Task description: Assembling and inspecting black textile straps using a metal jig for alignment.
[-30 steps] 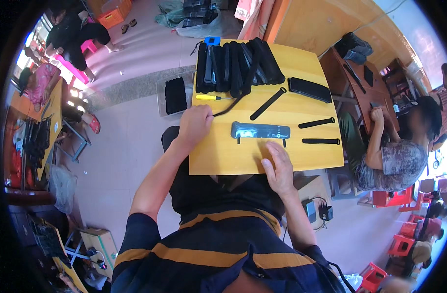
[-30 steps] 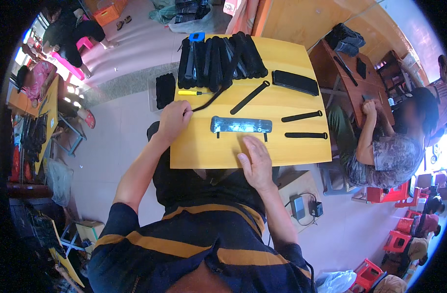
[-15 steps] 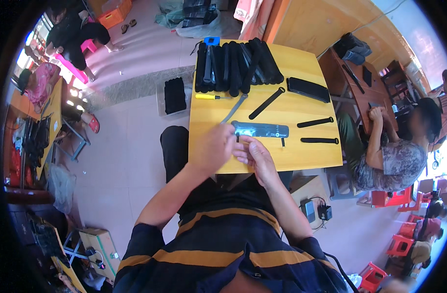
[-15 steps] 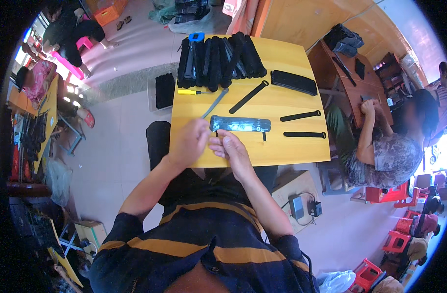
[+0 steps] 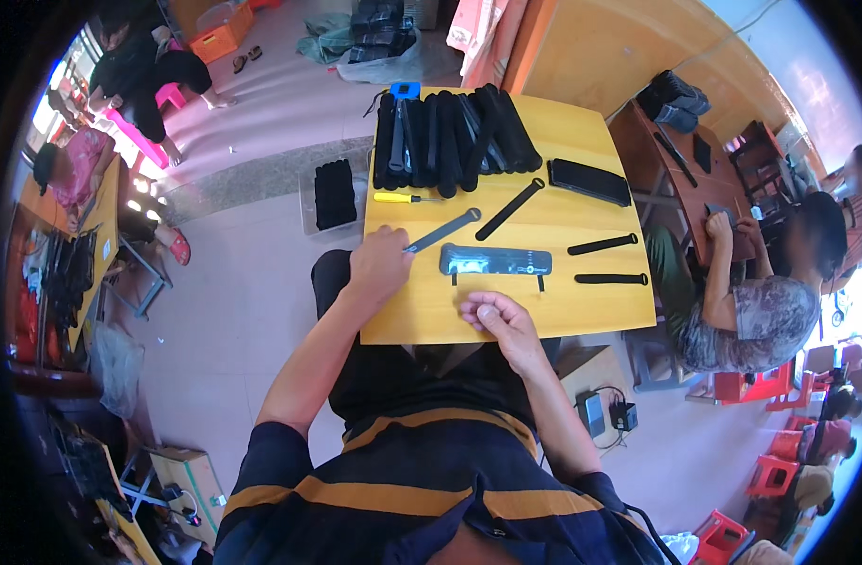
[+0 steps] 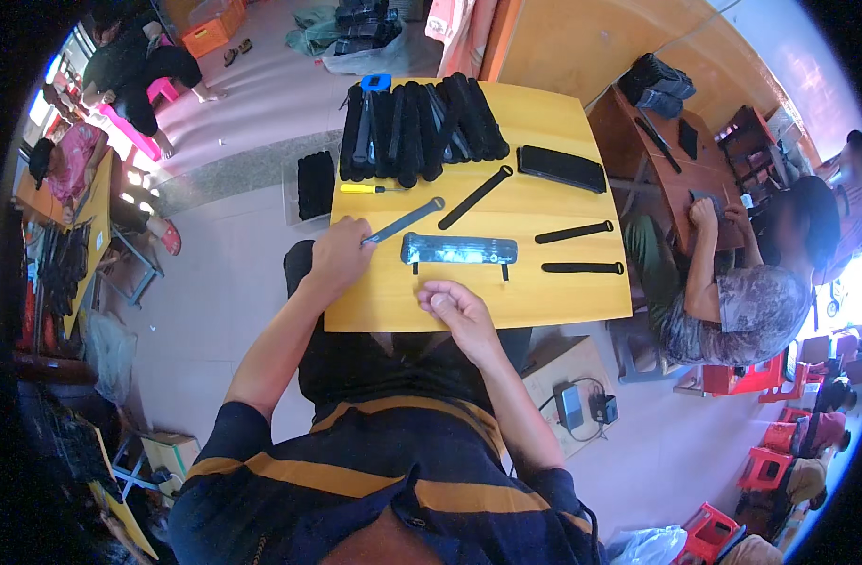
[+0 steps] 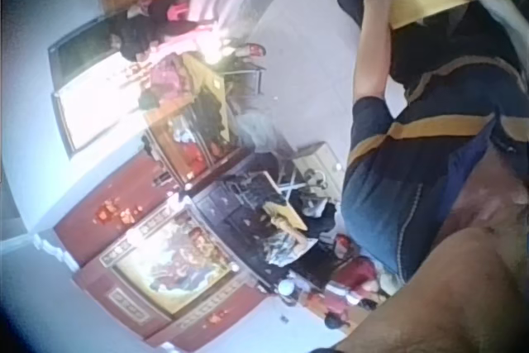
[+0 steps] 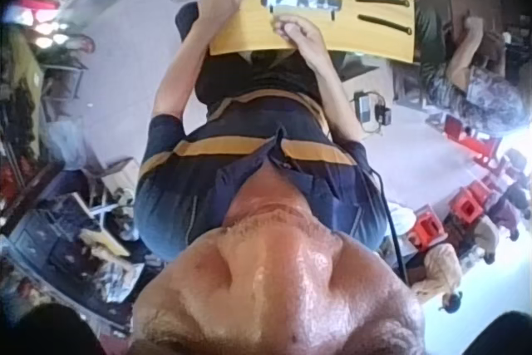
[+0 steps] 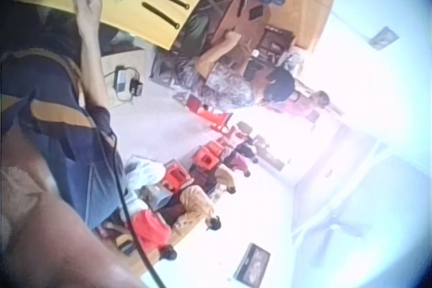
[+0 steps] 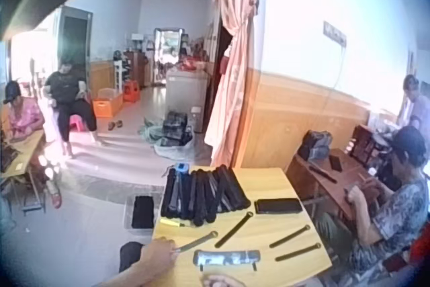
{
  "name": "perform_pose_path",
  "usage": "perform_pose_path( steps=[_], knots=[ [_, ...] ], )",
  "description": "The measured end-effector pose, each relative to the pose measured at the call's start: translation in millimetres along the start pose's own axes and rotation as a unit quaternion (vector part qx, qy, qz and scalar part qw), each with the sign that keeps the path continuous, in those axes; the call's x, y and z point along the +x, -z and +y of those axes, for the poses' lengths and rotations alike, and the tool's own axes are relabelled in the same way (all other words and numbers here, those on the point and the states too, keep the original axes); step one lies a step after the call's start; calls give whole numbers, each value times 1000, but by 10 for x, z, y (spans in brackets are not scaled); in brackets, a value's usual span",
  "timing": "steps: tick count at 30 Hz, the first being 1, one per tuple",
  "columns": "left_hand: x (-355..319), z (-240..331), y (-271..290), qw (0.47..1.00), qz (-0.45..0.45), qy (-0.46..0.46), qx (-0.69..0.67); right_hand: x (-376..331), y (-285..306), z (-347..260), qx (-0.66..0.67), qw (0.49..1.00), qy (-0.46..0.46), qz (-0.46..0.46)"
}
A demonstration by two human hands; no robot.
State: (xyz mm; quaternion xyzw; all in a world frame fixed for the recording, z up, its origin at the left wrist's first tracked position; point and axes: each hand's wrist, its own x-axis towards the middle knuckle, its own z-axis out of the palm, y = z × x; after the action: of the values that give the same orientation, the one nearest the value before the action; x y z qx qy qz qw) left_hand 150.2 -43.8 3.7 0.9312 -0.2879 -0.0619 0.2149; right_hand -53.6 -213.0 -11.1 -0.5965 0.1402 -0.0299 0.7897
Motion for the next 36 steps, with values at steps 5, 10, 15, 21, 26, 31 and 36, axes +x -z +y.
perform_pose_path(
  steps=[5, 10, 15, 21, 26, 31, 36],
  knots=[
    [-340, -278, 62, 999, 26, -22, -19, 24, -25, 50, 6, 1000, -13, -20],
    [-640, -515, 11, 990, 106, -11, -93, 71, -88, 114, -4, 999, -13, -50],
    [-928, -707, 170, 946, 7, 92, -310, 60, -176, 157, -7, 998, -23, -63],
    [-1327, -68, 319, 864, -30, 77, -496, 71, -455, 28, 36, 993, -81, -76],
    [-1467, 392, -160, 812, -61, 35, -580, 92, -571, -68, 183, 980, -59, -44],
    [-1522, 467, -261, 853, -121, -15, -507, -14, -396, -158, 166, 982, -85, -25],
    [-1214, 315, -18, 798, -82, 76, -592, -111, -174, -311, -6, 998, -9, -55]
  ],
)
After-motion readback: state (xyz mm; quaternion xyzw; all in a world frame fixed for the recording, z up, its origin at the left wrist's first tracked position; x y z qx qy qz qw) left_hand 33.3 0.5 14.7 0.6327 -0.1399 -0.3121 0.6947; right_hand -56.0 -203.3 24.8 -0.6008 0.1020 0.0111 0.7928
